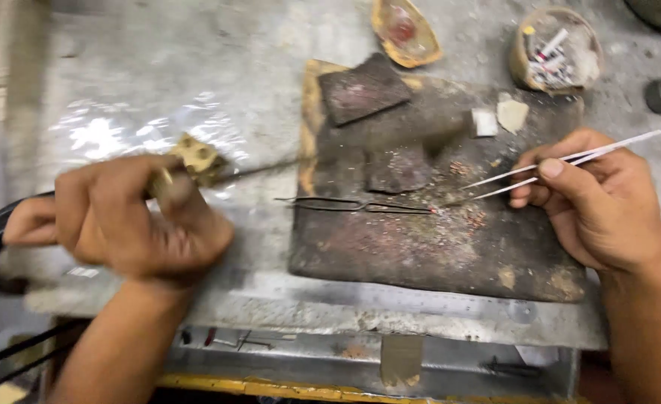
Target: Using a blowtorch and tweezers to heat and solder small metal components on a jeweler's bench.
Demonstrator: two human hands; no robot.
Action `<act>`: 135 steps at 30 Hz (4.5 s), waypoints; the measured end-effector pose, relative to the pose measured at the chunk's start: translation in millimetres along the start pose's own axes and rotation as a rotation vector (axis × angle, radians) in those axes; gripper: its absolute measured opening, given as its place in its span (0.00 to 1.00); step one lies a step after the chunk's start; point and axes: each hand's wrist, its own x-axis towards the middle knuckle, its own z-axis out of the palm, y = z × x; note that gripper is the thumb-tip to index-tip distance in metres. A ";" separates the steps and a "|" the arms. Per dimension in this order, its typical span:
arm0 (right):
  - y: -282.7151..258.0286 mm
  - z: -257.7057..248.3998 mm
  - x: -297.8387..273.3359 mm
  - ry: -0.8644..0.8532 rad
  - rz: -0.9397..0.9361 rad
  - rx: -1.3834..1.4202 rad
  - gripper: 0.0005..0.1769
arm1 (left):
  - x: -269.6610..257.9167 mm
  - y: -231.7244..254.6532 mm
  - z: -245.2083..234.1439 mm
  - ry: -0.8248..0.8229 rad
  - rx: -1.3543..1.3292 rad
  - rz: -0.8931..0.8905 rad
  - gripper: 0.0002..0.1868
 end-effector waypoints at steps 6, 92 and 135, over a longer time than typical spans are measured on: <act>10.5 -7.7 5.8 0.018 -0.041 0.028 0.02 | 60.3 -17.7 -9.8 -0.024 0.453 -0.081 0.25; 0.2 1.2 -1.7 0.166 -0.281 -0.202 0.08 | 34.6 40.7 -1.4 -0.918 -0.895 0.263 0.04; -1.8 0.3 -18.1 -0.123 -0.404 -0.388 0.11 | 35.8 40.0 0.1 -0.953 -0.909 0.268 0.04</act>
